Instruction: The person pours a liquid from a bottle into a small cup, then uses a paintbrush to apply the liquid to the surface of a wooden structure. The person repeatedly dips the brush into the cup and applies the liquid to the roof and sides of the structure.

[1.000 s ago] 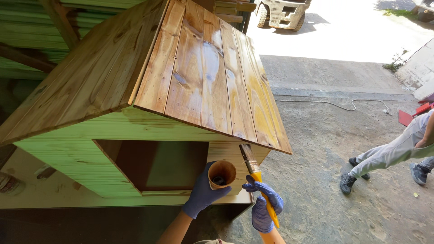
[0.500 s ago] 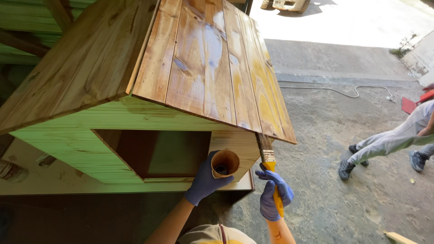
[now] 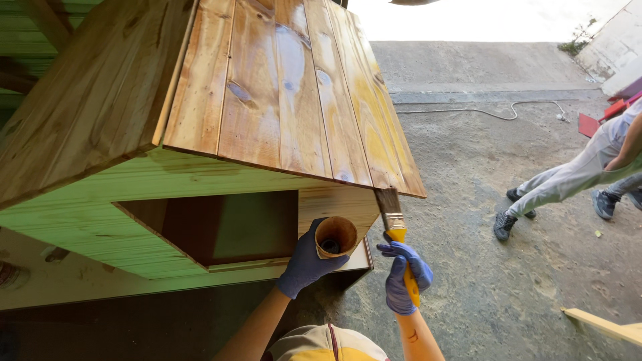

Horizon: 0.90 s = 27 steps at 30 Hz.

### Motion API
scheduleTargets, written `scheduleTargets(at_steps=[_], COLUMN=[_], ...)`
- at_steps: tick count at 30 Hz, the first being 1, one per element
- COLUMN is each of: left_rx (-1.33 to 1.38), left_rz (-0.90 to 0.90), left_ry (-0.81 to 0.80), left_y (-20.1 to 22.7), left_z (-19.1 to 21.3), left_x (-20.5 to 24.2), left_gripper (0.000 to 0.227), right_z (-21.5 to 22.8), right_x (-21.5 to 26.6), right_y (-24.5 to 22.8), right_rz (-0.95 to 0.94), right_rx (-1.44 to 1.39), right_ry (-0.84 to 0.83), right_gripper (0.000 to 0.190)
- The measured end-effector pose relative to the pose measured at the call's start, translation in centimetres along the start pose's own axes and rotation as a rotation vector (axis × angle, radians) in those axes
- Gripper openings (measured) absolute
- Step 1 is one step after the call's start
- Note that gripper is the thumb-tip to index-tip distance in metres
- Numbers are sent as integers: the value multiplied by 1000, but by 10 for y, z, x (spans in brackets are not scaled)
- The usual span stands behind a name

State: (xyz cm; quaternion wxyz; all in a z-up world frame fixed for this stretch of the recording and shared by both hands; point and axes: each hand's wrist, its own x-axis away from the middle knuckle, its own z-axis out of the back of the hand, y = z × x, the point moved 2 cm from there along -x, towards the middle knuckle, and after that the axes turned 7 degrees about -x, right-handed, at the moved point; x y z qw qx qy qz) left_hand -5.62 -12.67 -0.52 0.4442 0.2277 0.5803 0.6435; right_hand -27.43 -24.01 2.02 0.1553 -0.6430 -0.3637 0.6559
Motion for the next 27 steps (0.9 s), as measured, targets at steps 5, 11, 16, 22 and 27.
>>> scheduleTargets(at_steps=[5,11,16,22,27], left_rx=[-49,-34,-29,-57,-39], left_rz=[11,-9,-19,2,9], left_ry=[-11,13,49,73,68], left_y=[-13,-2,6,-1,1], left_z=[-9,-6,1,2,3], left_x=[-2,-1,1,5,7], left_gripper=[87,86,83,91,91], right_z=[35,68,60,33,31], right_x=[3,-2,8,13,6], right_y=[35,57,48,40,39], right_rz=[-68,-21,-75,-88,-94], right_rx=[-60,-134,-140,-206,-187], right_ry=[143,274,247,123,112], right_gripper=[36,30,35,35,38])
